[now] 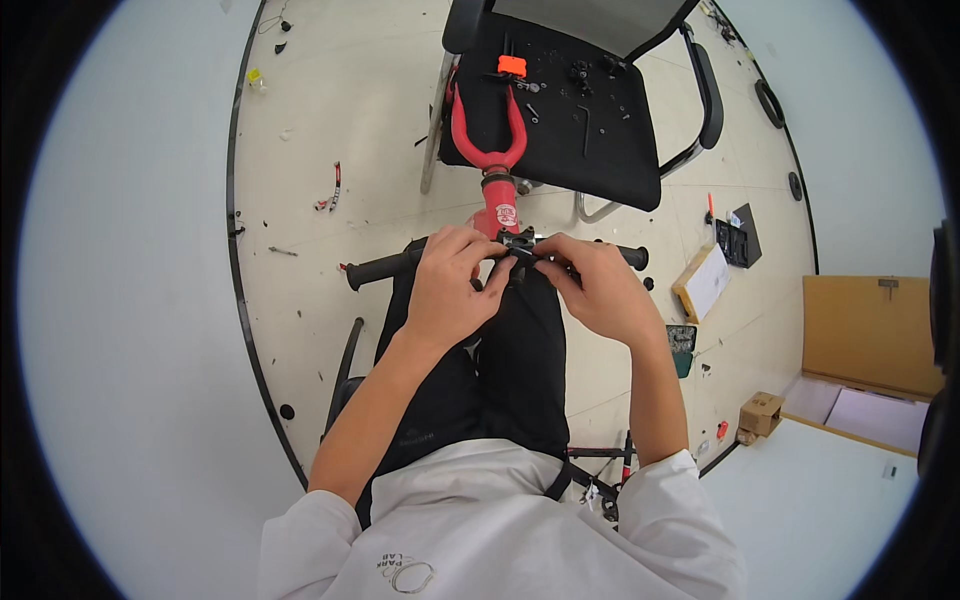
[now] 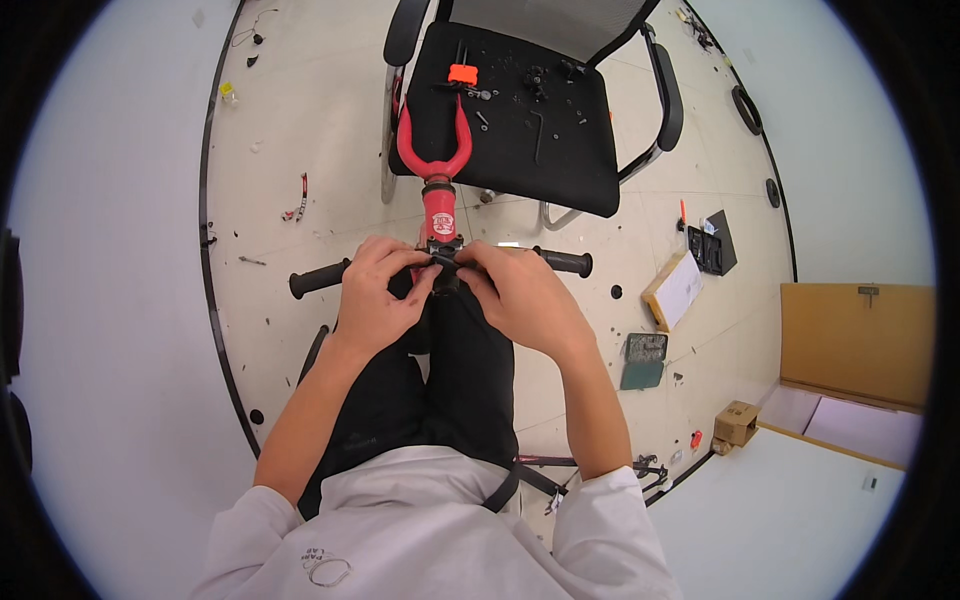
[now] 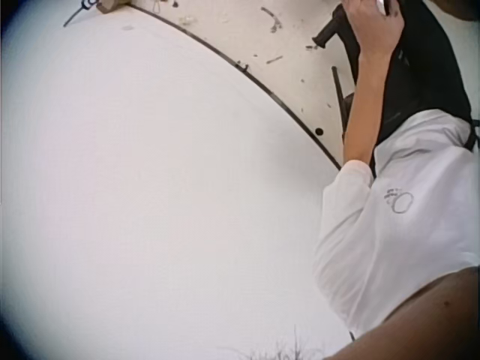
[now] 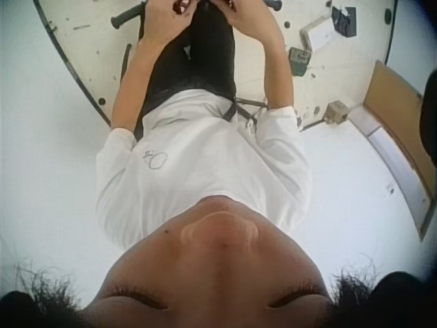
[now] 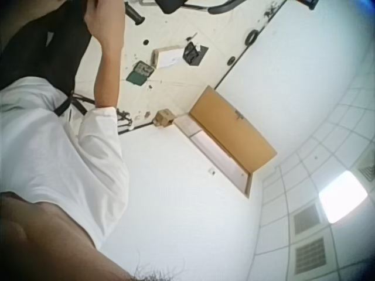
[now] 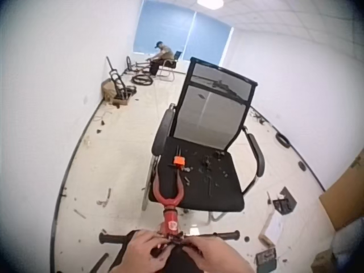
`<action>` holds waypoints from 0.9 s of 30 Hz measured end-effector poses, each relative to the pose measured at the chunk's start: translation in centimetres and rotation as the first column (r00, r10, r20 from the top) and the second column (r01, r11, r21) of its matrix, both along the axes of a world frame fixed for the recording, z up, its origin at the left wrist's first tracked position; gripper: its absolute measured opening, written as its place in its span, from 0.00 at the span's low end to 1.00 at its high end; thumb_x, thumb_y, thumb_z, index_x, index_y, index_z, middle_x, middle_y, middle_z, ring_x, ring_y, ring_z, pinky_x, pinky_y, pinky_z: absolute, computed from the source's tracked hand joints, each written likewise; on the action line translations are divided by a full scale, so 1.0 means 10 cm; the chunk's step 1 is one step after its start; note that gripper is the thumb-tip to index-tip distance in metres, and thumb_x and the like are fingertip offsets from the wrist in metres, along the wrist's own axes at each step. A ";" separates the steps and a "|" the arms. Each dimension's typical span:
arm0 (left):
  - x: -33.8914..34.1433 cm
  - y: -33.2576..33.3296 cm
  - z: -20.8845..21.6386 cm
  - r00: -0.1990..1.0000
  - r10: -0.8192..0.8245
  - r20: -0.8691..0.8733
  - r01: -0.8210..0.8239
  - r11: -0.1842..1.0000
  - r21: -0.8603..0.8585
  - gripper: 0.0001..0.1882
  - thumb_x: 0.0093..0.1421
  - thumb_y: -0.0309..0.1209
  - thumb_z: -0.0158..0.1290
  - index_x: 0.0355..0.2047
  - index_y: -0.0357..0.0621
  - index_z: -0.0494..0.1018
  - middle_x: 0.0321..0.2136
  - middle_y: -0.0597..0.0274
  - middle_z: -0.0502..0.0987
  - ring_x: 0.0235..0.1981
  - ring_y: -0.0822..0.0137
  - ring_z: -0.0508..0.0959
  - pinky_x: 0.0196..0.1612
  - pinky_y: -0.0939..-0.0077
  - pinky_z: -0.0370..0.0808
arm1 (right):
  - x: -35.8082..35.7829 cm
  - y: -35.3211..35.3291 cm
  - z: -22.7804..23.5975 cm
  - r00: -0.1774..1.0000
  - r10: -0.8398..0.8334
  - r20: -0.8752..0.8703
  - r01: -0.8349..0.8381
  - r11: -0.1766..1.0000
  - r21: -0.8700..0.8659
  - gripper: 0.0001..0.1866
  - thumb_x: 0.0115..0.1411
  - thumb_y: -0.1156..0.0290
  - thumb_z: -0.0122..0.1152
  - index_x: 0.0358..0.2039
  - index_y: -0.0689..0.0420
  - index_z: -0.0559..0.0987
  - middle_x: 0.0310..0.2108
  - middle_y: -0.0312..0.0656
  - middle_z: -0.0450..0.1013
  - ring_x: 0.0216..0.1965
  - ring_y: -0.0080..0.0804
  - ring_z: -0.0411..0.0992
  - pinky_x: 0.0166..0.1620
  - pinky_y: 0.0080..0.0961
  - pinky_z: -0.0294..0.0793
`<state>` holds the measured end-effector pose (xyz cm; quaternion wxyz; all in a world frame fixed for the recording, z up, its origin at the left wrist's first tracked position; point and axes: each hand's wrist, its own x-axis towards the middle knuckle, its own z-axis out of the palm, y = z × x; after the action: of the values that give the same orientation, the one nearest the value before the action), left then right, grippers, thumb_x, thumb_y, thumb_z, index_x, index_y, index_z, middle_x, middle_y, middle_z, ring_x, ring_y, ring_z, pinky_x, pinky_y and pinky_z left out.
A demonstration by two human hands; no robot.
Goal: The person assembles a scooter handlebar by inserting and tightening bolts, attaching a black handlebar, and securing it with a clamp. They repeatedly adjust the position and tighten fasteners using an Allen key.
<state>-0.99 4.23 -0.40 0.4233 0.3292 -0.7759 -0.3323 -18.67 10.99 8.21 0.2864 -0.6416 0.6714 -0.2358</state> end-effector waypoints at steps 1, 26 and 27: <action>-0.02 0.01 0.01 1.000 0.014 -0.011 -0.013 1.000 0.016 0.08 0.47 0.21 0.66 0.28 0.38 0.79 0.27 0.57 0.77 0.31 0.56 0.77 0.36 0.68 0.74 | -0.03 0.01 0.01 1.000 -0.004 0.011 0.004 1.000 -0.011 0.07 0.60 0.76 0.61 0.37 0.65 0.79 0.29 0.53 0.78 0.29 0.52 0.75 0.33 0.36 0.73; -0.05 0.03 -0.02 0.990 0.135 -0.050 -0.127 0.982 0.137 0.07 0.45 0.21 0.66 0.26 0.38 0.78 0.24 0.59 0.77 0.28 0.61 0.77 0.35 0.73 0.74 | 0.03 0.15 -0.21 0.965 -0.190 0.179 0.205 0.976 -0.069 0.06 0.62 0.77 0.62 0.38 0.66 0.81 0.23 0.46 0.76 0.24 0.23 0.73 0.30 0.20 0.72; -0.05 0.05 -0.03 0.991 0.117 -0.061 -0.109 0.986 0.124 0.07 0.45 0.21 0.66 0.26 0.38 0.78 0.24 0.59 0.77 0.28 0.61 0.77 0.35 0.73 0.74 | 0.01 0.16 -0.27 0.944 -0.214 0.251 0.229 0.973 -0.031 0.06 0.62 0.77 0.62 0.38 0.66 0.81 0.23 0.46 0.76 0.24 0.23 0.74 0.30 0.20 0.72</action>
<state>-1.52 4.70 -0.67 0.4470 0.3860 -0.7197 -0.3650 -18.56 12.55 5.50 0.3197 -0.5362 0.6912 -0.3641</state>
